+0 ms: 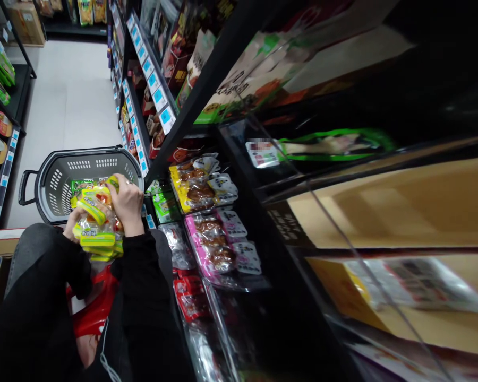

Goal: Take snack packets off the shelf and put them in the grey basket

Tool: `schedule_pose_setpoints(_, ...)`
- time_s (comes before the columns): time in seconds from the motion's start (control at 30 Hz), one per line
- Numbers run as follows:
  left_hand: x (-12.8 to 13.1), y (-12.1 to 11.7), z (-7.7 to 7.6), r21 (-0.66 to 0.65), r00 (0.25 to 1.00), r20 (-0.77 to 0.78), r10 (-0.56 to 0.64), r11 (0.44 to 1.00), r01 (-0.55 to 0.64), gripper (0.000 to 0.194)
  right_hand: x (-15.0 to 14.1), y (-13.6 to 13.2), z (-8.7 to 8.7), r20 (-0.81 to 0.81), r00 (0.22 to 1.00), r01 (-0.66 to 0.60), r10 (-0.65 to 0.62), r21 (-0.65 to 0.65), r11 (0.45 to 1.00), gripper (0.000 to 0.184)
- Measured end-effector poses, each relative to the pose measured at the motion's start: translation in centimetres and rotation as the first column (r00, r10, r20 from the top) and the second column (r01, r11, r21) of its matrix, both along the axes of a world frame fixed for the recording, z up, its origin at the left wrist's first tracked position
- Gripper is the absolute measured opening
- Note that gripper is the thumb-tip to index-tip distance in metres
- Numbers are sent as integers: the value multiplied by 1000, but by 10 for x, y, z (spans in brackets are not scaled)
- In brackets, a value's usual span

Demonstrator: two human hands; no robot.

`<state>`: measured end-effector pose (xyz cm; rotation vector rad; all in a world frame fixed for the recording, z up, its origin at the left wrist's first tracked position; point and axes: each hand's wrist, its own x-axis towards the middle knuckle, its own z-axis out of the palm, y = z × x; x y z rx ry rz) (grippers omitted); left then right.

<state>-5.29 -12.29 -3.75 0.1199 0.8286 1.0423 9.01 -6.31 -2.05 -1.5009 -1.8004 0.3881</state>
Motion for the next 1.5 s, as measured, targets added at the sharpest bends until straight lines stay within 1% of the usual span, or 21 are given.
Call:
schedule_pose_setpoints(0.07,0,2,2,-16,999,13,40,999,-39,28,6,5,-2,-223,974,23,-48,-117,993,33)
schedule_pose_setpoints(0.17,2,5,3,-17,996,2,84,996,-84,26,16,11,-4,-533,846,-123,-22,-234,964,35)
schedule_pose_setpoints(0.23,4,5,2,-25,993,-12,114,993,-114,26,19,12,-3,-651,758,-179,-31,-254,950,34)
schedule_pose_setpoints(0.27,5,5,2,-44,993,-14,119,992,-120,28,17,11,-3,-670,740,-159,-56,-255,954,32)
schedule_pose_setpoints(0.33,7,5,2,-94,995,-11,104,990,-104,31,9,7,-2,-650,752,-72,-111,-248,966,29)
schedule_pose_setpoints(0.4,8,3,3,-116,997,-8,80,990,-80,34,-2,3,-3,-581,805,-17,-122,-228,974,25)
schedule_pose_setpoints(0.47,9,2,6,-113,998,-10,61,992,-62,34,-13,-1,-4,-526,844,-13,-101,-209,978,22)
schedule_pose_setpoints(0.53,9,1,8,-110,999,-11,52,993,-52,32,-19,-2,-6,-522,847,-12,-102,-211,977,22)
schedule_pose_setpoints(0.63,12,1,7,-93,1000,24,0,996,2,31,-17,1,-10,-611,783,-39,-115,-233,972,24)
schedule_pose_setpoints(0.7,15,1,3,-75,996,64,-67,995,72,32,-11,6,-15,-677,728,-86,-111,-251,964,27)
schedule_pose_setpoints(0.77,18,2,-4,-69,989,89,-116,990,123,36,-5,10,-21,-726,671,-101,-150,-289,952,30)
schedule_pose_setpoints(0.9,24,1,-15,-70,971,135,-199,975,210,41,7,15,-30,-754,587,-19,-294,-376,927,30)
schedule_pose_setpoints(0.97,27,-1,-19,-52,962,154,-225,970,236,42,14,15,-30,-723,622,33,-299,-358,933,28)
schedule_pose_setpoints(1.03,29,-4,-20,-21,965,147,-216,975,221,46,19,14,-28,-627,728,93,-277,-311,946,23)
schedule_pose_setpoints(1.1,31,-6,-21,9,973,120,-196,981,196,51,21,10,-23,-473,842,140,-258,-270,953,18)
schedule_pose_setpoints(1.13,31,-6,-21,23,977,102,-187,982,185,52,21,9,-20,-400,882,154,-248,-253,955,16)
schedule_pose_setpoints(1.23,30,-7,-19,44,979,64,-191,981,189,53,20,6,-15,-298,929,166,-221,-198,966,15)
schedule_pose_setpoints(1.3,29,-7,-18,50,978,51,-201,979,198,52,23,8,-15,-340,909,198,-240,-156,968,17)
schedule_pose_setpoints(1.37,27,-7,-17,51,980,40,-195,980,193,52,28,12,-19,-451,847,241,-283,-148,959,19)
schedule_pose_setpoints(1.43,27,-7,-17,58,982,34,-186,981,183,54,35,17,-27,-578,754,235,-313,-207,950,21)
schedule_pose_setpoints(1.5,28,-8,-17,66,980,32,-197,979,195,55,41,21,-35,-654,683,162,-325,-298,941,24)
